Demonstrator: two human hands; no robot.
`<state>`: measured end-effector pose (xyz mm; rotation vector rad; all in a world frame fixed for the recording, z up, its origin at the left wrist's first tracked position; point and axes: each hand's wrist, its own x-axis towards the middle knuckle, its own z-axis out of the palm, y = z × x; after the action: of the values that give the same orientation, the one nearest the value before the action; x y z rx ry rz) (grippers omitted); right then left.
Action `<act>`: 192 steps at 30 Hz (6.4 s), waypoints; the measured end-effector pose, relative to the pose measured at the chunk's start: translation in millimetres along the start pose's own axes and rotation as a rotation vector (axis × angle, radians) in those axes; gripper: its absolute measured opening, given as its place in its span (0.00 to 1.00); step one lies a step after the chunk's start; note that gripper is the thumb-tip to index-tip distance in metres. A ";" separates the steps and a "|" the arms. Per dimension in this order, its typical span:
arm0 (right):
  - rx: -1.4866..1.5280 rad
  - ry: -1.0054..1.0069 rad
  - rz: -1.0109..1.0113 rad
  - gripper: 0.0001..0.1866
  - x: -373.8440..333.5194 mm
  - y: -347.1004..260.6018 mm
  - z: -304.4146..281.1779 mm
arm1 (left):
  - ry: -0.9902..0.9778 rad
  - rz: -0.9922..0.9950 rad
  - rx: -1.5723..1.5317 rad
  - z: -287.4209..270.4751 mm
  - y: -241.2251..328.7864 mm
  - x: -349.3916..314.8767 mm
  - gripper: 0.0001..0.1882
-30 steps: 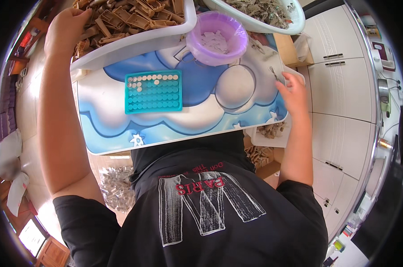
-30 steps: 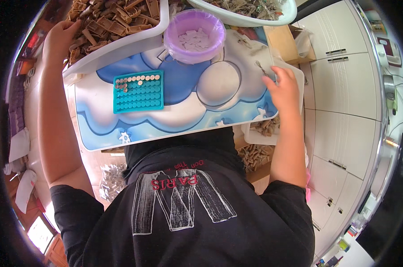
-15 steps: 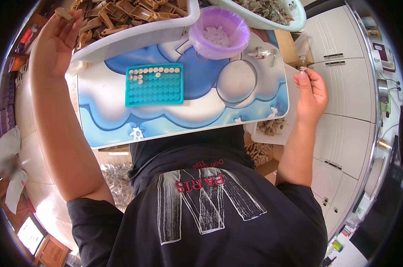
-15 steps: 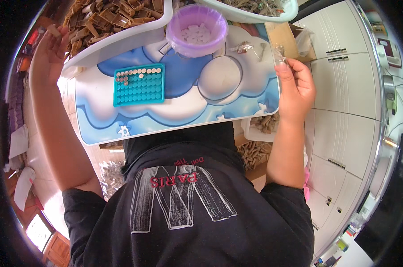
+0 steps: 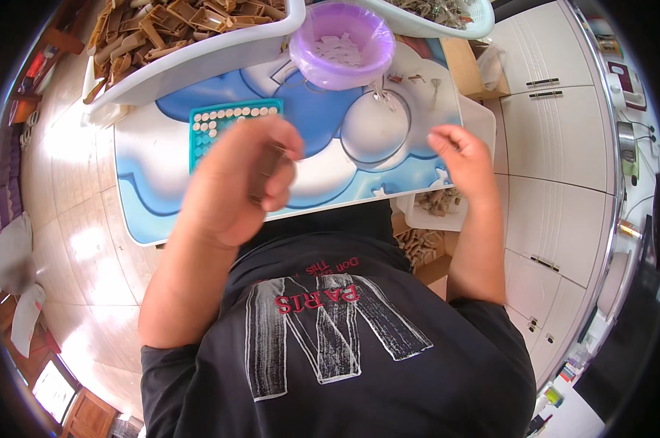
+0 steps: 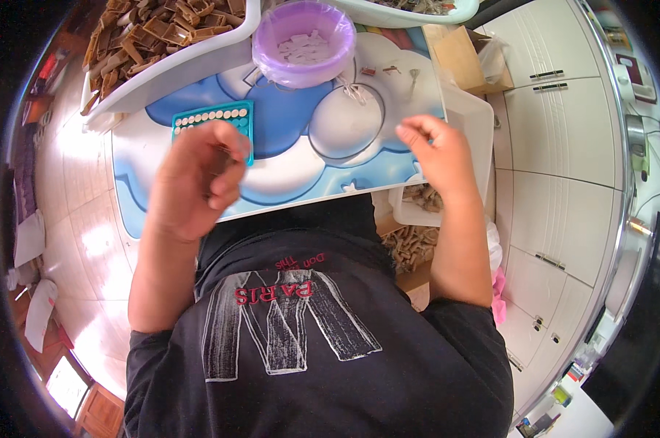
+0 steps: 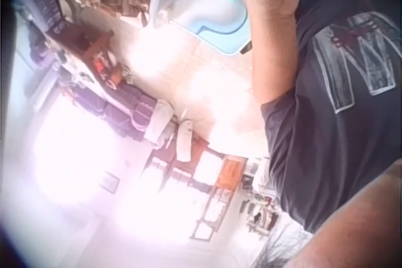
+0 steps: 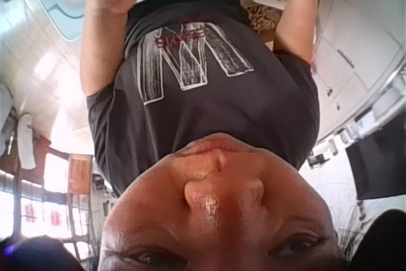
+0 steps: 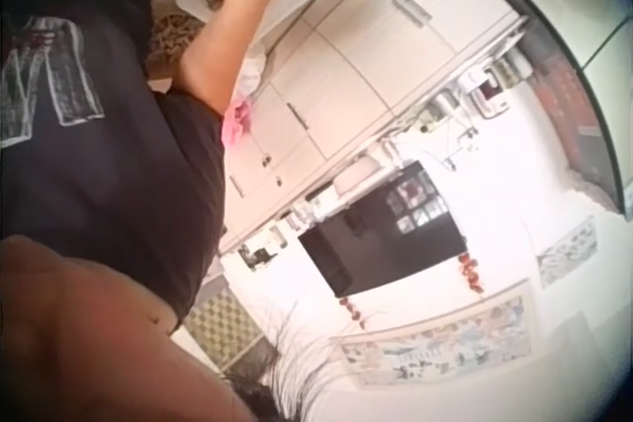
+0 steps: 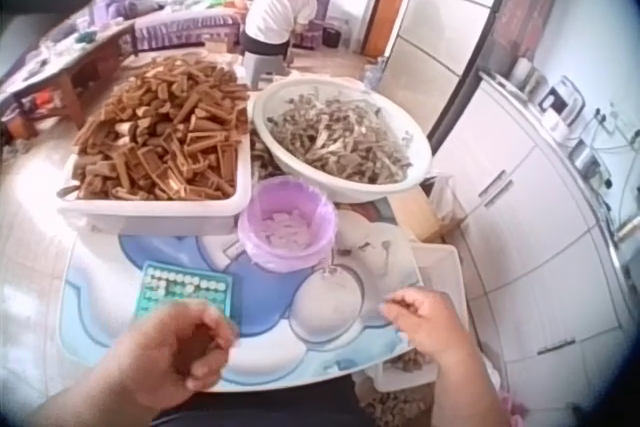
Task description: The person assembles small electronic connectors by hand, combining metal terminals and plastic housings from storage bins.
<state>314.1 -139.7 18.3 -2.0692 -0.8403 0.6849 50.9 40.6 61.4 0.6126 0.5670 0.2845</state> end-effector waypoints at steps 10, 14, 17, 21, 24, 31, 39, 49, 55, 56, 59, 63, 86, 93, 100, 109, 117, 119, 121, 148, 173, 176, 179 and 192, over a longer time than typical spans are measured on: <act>-0.368 0.217 -0.398 0.15 18.8 -30.0 30.6 | 0.199 0.006 0.482 37.0 -70.6 83.6 0.20; -0.525 0.108 -0.371 0.14 35.5 -31.4 47.4 | 0.233 -0.030 0.430 43.7 -73.6 102.9 0.21; -0.296 -0.078 -0.138 0.13 44.2 -24.3 43.0 | 0.219 -0.043 0.394 46.4 -77.8 110.4 0.20; 0.273 -0.126 -0.034 0.10 46.7 -9.3 39.0 | 0.179 -0.043 0.367 51.5 -76.0 113.2 0.16; 0.366 -0.198 0.008 0.08 42.1 -11.4 36.3 | 0.202 -0.049 0.346 52.6 -75.3 113.6 0.14; 0.072 -0.074 -0.238 0.05 34.0 -23.8 36.9 | 0.203 -0.051 0.363 53.5 -73.2 111.2 0.13; 0.384 -0.167 0.030 0.07 39.1 -16.0 32.9 | 0.186 -0.017 0.314 49.4 -77.7 110.4 0.14; 0.662 -0.169 0.138 0.07 52.8 -11.0 14.6 | 0.186 -0.049 0.352 48.4 -73.6 110.1 0.13; -0.096 -0.126 -0.601 0.05 37.4 -13.2 8.7 | 0.172 -0.023 0.273 44.2 -77.0 110.4 0.13; -0.094 -0.129 -0.601 0.05 31.4 -18.8 7.7 | 0.166 -0.003 0.233 43.1 -77.3 110.2 0.13; -0.414 -0.117 -0.693 0.06 17.4 -25.9 10.1 | 0.203 -0.022 0.166 43.6 -75.1 111.3 0.13; -0.661 -0.077 -0.604 0.10 11.6 -13.3 21.6 | 0.199 -0.026 0.171 45.7 -70.6 111.9 0.14; 0.119 -0.454 -0.510 0.05 -50.5 -52.6 57.0 | -0.056 -0.209 -0.081 -7.9 -33.5 25.3 0.20; 0.239 -0.303 -0.387 0.18 -55.8 -85.5 103.4 | -0.034 -0.383 -0.023 -20.4 -28.2 -6.6 0.23; 0.560 -0.484 -0.010 0.09 -56.7 -78.2 128.0 | -0.003 -0.275 0.081 -42.6 -26.8 -27.5 0.22; 0.839 -0.650 0.189 0.08 -48.0 -83.0 132.3 | 0.184 0.453 0.701 -44.8 -46.5 -31.6 0.11; 0.736 -0.815 0.159 0.07 -52.0 -81.3 136.0 | 0.081 0.039 0.193 -49.6 -35.1 -29.7 0.17; 0.602 -0.688 -0.018 0.07 -50.7 -71.7 140.7 | 0.052 0.016 0.152 -53.2 -36.9 -31.5 0.18; 0.588 -0.518 -0.136 0.07 -52.1 -77.8 143.2 | 0.022 -0.009 0.110 -56.0 -36.9 -33.1 0.19; 0.127 -0.118 -0.812 0.05 -36.5 -93.4 150.3 | 0.248 0.027 -0.256 -61.4 -41.5 -30.8 0.18; -0.100 0.078 -1.010 0.05 -28.6 -92.9 169.8 | 0.048 0.046 -0.330 -51.7 -53.7 -32.1 0.23; -0.222 0.063 -1.034 0.05 -29.4 -92.9 165.9 | 0.033 0.074 -0.279 -52.3 -55.3 -31.0 0.23; -0.236 0.045 -1.036 0.04 -28.9 -93.7 164.4 | 0.031 0.101 -0.217 -50.6 -55.2 -31.6 0.22; 0.024 -0.087 -0.828 0.04 -25.0 -89.9 168.8 | 0.042 0.037 -0.165 -54.0 -57.2 -32.2 0.19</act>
<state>150.8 -38.2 4.0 -1.4653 -1.5831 0.3133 -1.5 7.2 3.5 0.4584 0.5668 0.3762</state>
